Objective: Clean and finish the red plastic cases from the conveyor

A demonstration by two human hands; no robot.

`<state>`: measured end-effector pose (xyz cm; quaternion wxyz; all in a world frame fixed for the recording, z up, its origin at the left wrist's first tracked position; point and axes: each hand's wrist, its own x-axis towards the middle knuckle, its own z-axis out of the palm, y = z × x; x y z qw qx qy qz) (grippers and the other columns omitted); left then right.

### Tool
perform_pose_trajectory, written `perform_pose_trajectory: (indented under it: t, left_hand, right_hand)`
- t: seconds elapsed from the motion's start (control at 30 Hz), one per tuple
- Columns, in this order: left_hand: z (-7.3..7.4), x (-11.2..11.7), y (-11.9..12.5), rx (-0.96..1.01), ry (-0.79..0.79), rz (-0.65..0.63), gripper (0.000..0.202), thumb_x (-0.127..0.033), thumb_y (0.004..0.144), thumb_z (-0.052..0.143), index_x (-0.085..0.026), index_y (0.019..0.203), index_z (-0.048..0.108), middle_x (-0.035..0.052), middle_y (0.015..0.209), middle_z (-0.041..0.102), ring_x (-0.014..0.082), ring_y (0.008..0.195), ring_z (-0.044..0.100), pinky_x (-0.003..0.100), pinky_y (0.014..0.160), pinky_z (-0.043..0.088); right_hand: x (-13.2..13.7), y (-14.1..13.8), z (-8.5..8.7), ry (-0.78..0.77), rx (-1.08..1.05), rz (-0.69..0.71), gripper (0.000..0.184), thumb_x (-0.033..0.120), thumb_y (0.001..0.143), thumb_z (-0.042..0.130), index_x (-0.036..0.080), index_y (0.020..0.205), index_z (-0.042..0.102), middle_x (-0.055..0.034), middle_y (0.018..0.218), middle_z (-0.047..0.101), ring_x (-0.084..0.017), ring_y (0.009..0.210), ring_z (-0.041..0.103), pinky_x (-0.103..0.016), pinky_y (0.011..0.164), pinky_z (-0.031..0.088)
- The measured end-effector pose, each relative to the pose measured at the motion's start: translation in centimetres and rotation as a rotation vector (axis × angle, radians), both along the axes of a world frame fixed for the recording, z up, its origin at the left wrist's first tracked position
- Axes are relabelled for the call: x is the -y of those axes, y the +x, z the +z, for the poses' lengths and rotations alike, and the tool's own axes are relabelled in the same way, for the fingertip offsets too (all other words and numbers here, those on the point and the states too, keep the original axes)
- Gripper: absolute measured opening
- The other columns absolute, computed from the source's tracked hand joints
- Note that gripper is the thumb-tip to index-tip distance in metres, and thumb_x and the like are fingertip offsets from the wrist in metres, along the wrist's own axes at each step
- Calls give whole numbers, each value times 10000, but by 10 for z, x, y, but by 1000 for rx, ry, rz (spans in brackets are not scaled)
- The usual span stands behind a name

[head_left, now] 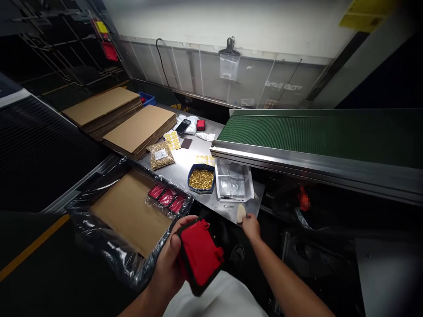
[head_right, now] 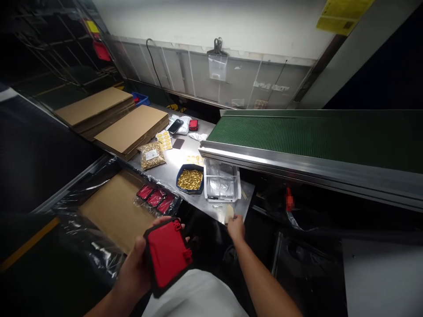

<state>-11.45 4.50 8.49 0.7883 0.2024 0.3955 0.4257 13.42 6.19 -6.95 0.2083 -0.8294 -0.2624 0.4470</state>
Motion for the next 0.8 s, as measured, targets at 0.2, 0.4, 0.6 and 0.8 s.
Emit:
perform_pose_trajectory:
  t: [0.2,0.4,0.6,0.8]
  left_hand:
    - [-15,4,-1,-412,560,-51,958,-467,621,909,-344,1401,367,106,1406,404,367,1288,414,383,1039,443]
    - [-33,-15,-7,-350,628,-123,663,-680,811,631,-211,1277,594,133,1309,475,360,1252,411,373,1097,332]
    - [-30,-48,5,-2,292,-656,693,-631,832,660,-176,1339,536,157,1274,556,321,1163,530,339,935,448]
    - [-20,-47,21,49,350,-607,875,-640,712,775,-126,1373,519,184,1244,572,346,1184,521,357,995,435]
  right_hand:
    - [39,-74,101,385,-985,-19,665,710,896,379,128,1141,589,-146,1035,663,-221,884,664,-340,764,546]
    - [34,-55,128,652,-943,-5,414,346,779,773,185,1122,606,-59,1018,681,-145,877,644,-242,790,526]
    - [30,-43,155,617,-650,521,420,238,806,709,225,1219,635,-51,1118,672,-187,981,632,-314,899,521]
    - [31,-47,162,854,-361,399,451,297,825,716,266,1259,598,-54,1192,624,-202,1100,590,-324,982,486]
